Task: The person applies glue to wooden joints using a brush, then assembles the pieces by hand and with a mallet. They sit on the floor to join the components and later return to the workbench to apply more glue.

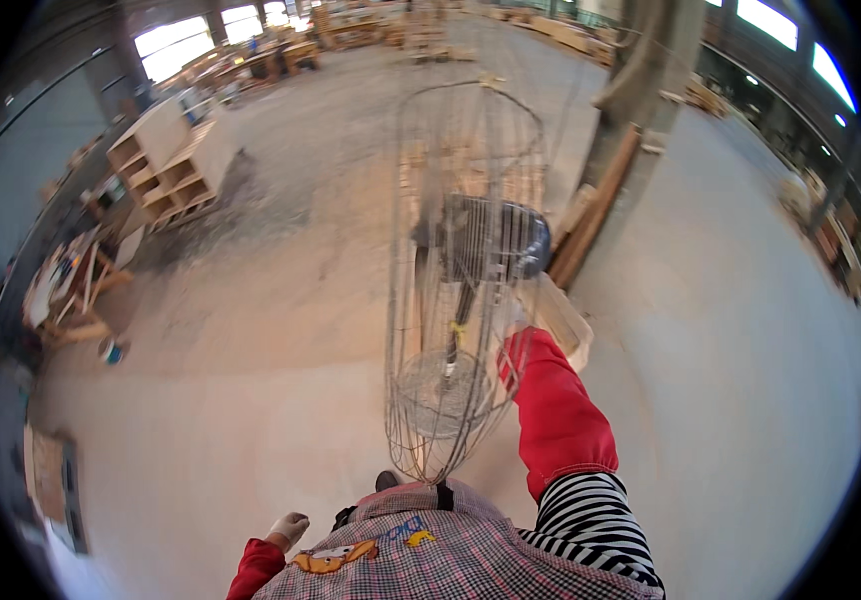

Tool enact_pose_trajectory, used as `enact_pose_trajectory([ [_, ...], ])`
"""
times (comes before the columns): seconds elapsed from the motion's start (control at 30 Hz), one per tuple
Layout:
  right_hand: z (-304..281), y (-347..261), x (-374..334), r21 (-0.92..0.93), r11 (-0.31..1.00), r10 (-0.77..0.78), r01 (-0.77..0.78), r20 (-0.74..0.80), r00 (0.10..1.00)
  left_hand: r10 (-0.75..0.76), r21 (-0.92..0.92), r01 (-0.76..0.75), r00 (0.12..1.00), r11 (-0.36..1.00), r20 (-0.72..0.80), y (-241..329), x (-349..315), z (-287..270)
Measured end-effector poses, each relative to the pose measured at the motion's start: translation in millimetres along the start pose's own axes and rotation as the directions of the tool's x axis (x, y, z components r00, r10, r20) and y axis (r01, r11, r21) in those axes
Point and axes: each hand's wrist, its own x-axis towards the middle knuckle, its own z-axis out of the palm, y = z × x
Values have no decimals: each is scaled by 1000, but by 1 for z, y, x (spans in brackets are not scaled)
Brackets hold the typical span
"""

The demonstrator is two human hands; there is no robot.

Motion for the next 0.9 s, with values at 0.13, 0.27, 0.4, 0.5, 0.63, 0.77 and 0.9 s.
enact_pose_trajectory([
  [0.13,27,-10,44,30,998,-58,57,18,998,-201,-133,189,976,973,-80,-64,-64,66],
  [0.27,53,2,72,72,991,-112,108,42,993,-416,-259,386,907,886,-71,-97,-129,127],
  [0.4,47,10,86,114,986,-131,125,51,990,-524,-221,515,852,828,23,-67,-168,150],
  [0.5,53,10,88,113,985,-137,129,73,988,-384,-278,372,923,885,14,-95,-171,185],
  [0.63,47,8,94,89,986,-148,141,77,986,-397,-185,390,918,902,0,-57,-144,174],
  [0.77,41,2,102,84,986,-151,144,88,985,-350,-200,322,929,925,-120,-37,-112,160],
  [0.9,23,-2,105,75,985,-162,157,74,984,-303,-228,266,941,937,-149,29,-107,123],
])
